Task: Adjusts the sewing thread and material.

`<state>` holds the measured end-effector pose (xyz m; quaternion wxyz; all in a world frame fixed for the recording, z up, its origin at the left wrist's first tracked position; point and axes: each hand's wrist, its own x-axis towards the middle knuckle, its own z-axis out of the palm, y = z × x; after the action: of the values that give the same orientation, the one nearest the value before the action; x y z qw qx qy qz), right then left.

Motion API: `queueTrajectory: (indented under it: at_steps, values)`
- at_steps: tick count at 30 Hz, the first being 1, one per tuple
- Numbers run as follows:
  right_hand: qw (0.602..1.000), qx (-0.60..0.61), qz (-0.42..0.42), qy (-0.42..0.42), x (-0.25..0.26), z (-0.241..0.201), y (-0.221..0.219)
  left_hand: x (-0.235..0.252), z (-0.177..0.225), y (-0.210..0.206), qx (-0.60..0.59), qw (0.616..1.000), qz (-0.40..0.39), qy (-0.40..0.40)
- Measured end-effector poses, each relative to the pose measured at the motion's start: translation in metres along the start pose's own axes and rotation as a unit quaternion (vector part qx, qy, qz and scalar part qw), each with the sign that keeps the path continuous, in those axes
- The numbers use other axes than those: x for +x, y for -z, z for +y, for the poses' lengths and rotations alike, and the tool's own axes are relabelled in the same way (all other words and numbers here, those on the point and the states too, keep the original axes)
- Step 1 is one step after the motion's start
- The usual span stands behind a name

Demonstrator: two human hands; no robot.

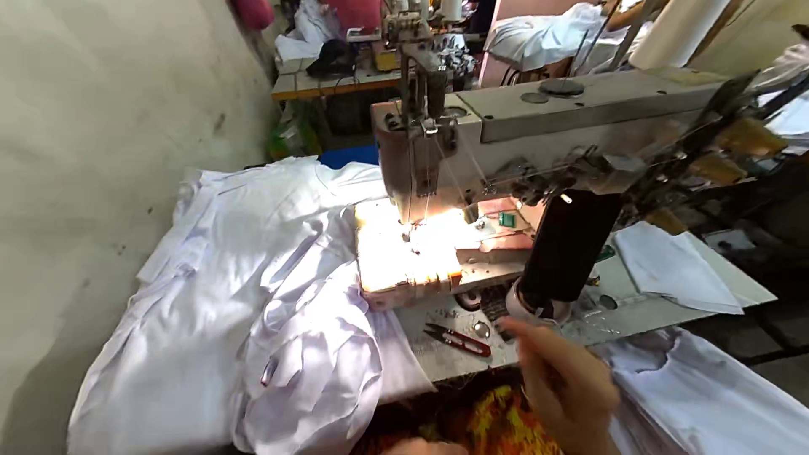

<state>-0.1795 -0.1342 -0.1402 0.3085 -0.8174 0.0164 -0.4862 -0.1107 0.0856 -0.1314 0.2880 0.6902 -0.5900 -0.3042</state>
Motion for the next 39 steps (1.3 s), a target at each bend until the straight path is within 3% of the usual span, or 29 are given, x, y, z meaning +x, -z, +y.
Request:
queueTrajectory:
  at_steps: [2, 4, 6, 9, 13, 14, 15, 18, 23, 26, 30, 33, 34, 37, 39]
  values:
    - [0.999, -0.006, 0.013, -0.049, -0.007, 0.005, 0.012, -0.016, 0.004, 0.046, -0.031, 0.985, 0.158, -0.066]
    - [0.997, 0.016, 0.009, -0.074, -0.011, 0.008, 0.019, -0.014, 0.007, 0.081, 0.048, 0.946, 0.319, -0.041]
    - [0.998, 0.010, -0.012, -0.053, -0.014, 0.008, 0.023, -0.005, 0.000, 0.100, 0.172, 0.928, 0.329, 0.015]
    - [0.996, -0.075, -0.040, -0.008, -0.018, 0.012, 0.032, 0.004, 0.001, 0.107, 0.228, 0.926, 0.294, 0.068]
    - [0.992, -0.112, -0.051, -0.017, -0.032, 0.023, 0.051, 0.029, 0.011, 0.103, 0.229, 0.813, 0.524, 0.108]
    - [0.993, -0.106, -0.053, -0.027, -0.037, 0.025, 0.053, 0.039, 0.009, 0.102, 0.228, 0.796, 0.550, 0.106]
    - [0.993, -0.101, -0.056, -0.036, -0.043, 0.025, 0.053, 0.049, 0.005, 0.102, 0.255, 0.791, 0.543, 0.119]
    - [0.993, -0.083, -0.066, -0.043, -0.057, 0.021, 0.048, 0.079, -0.015, 0.102, 0.265, 0.827, 0.480, 0.127]
    - [0.996, -0.051, -0.066, -0.023, -0.062, 0.017, 0.038, 0.128, -0.029, 0.096, 0.258, 0.772, 0.562, 0.146]
    - [0.996, -0.054, -0.071, -0.005, -0.062, 0.017, 0.037, 0.142, -0.037, 0.095, 0.252, 0.748, 0.603, 0.115]
    - [0.996, -0.051, -0.074, 0.005, -0.063, 0.018, 0.036, 0.147, -0.051, 0.093, 0.096, 0.771, 0.628, 0.035]
    - [0.995, -0.060, -0.081, 0.010, -0.063, 0.016, 0.037, 0.123, -0.055, 0.095, -0.078, 0.840, 0.533, -0.060]
    - [0.995, -0.060, -0.082, 0.008, -0.064, 0.016, 0.038, 0.109, -0.055, 0.097, -0.156, 0.848, 0.499, -0.090]
    - [0.995, -0.054, -0.085, 0.000, -0.069, 0.016, 0.035, 0.075, -0.053, 0.104, -0.314, 0.811, 0.486, -0.089]
    - [0.994, -0.050, -0.096, 0.001, -0.069, 0.016, 0.032, 0.056, -0.062, 0.112, -0.245, 0.792, 0.558, -0.033]
